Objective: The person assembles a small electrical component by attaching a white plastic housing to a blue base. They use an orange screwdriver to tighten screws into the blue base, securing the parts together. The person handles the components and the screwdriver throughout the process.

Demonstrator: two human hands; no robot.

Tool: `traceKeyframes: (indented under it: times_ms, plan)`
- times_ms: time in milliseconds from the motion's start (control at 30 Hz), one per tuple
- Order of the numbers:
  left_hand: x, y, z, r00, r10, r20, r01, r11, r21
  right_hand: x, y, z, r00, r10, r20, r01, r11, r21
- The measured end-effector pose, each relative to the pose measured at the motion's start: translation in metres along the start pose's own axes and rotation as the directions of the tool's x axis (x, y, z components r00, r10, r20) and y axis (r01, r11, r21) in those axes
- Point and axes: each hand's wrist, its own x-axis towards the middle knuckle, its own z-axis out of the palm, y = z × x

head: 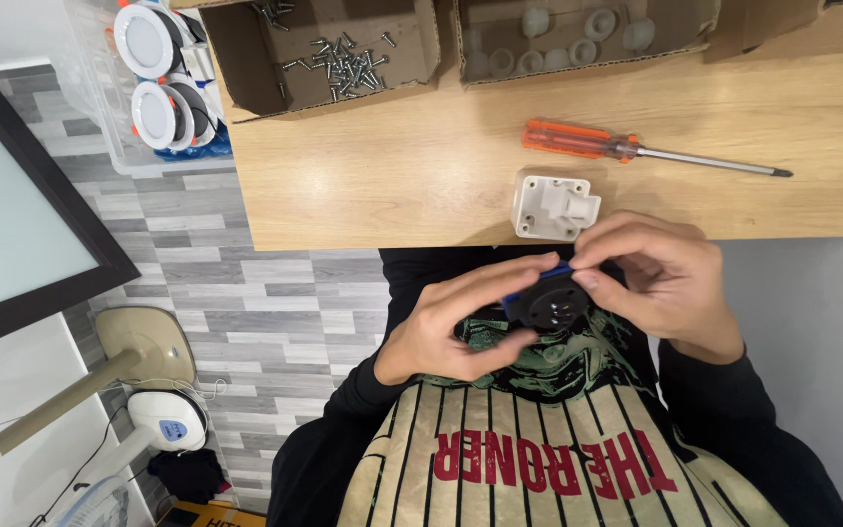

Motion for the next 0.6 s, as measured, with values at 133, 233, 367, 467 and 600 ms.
traceKeyframes:
  times_ms: [133,233,367,467,600]
  plan:
    - [0.005,-0.018,0.006,0.996,0.076,-0.052,-0.081,0.991,-0.105,-0.007,0.015,0.0,1.0,0.002,0.026,-0.004,0.997,0.081]
    - [0.006,-0.028,0.007,0.992,0.099,-0.073,-0.109,0.984,-0.139,-0.008,0.022,-0.01,0.998,-0.001,0.059,-0.005,0.995,0.103]
    - [0.006,-0.043,-0.005,0.97,0.216,-0.116,-0.222,0.974,-0.044,0.0,0.022,-0.025,0.963,-0.23,-0.141,0.2,0.96,-0.196]
    - [0.01,-0.041,-0.023,0.975,0.22,-0.041,-0.207,0.955,0.213,0.006,0.031,-0.033,0.932,-0.252,-0.259,0.173,0.941,-0.291]
    - [0.046,-0.016,-0.031,0.981,0.116,0.152,-0.182,0.809,0.559,0.004,0.055,-0.037,0.929,-0.2,-0.311,0.156,0.975,-0.16]
